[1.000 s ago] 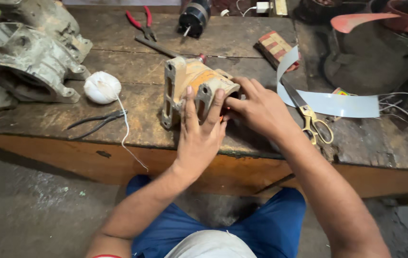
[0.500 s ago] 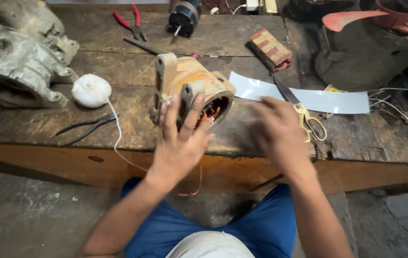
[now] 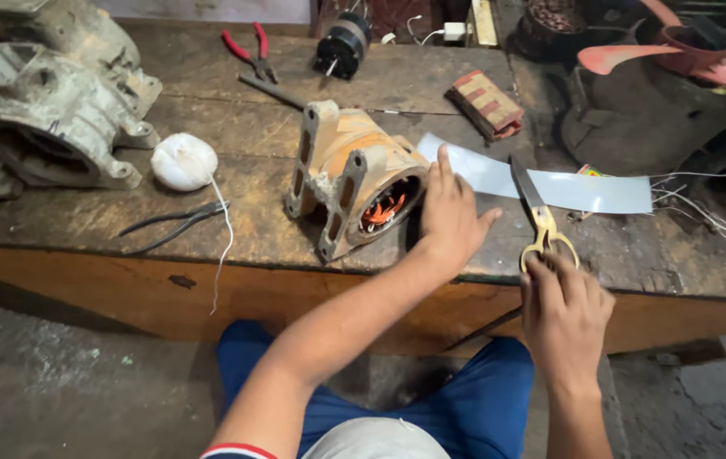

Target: The person inserts copper wire coils into the slots of a motor stator, then cuts and places white insulating strips between the coils. The person repeats this process for multiple slots, adjusting the coils and strips by hand.

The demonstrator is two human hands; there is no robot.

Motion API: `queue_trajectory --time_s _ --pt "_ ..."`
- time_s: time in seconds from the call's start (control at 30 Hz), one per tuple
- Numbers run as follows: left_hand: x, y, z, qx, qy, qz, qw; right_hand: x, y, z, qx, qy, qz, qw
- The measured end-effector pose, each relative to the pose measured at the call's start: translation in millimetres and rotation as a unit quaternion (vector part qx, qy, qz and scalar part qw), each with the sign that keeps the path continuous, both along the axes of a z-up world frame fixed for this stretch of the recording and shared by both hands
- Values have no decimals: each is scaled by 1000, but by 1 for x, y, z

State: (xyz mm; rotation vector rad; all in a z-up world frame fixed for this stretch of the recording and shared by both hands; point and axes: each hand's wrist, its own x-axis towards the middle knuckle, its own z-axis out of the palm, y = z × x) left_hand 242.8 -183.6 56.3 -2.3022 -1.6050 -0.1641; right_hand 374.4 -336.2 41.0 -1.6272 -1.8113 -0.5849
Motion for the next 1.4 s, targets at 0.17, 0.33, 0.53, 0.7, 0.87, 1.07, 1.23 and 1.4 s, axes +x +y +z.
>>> queue_trajectory --time_s 0.17,0.33,0.53,0.7,0.87,1.07,1.23,1.4 --pt "-28 -44 -22 40 -155 -150 976 6 -40 -21 24 163 32 986" --pt "-70 -80 -24 63 -258 -269 926 6 -66 -73 -40 785 152 599" --pt "-97 -94 -24 93 -247 -287 921 -7 -92 -147 -177 787 184 562" --pt "-95 -82 -32 40 -416 -320 850 -19 -111 -170 -282 646 155 692" --pt "-79 -51 -29 -237 -745 -207 588 -28 -104 -153 -319 505 300 744" --pt "-73 -54 -42 -357 -793 -189 455 -34 -81 -117 -314 544 284 725" --pt "-71 -62 -46 -346 -796 -206 452 -33 -61 -92 -334 574 249 705" --pt "-72 -65 -34 -348 -786 -202 470 -39 -61 -87 -326 572 217 721"
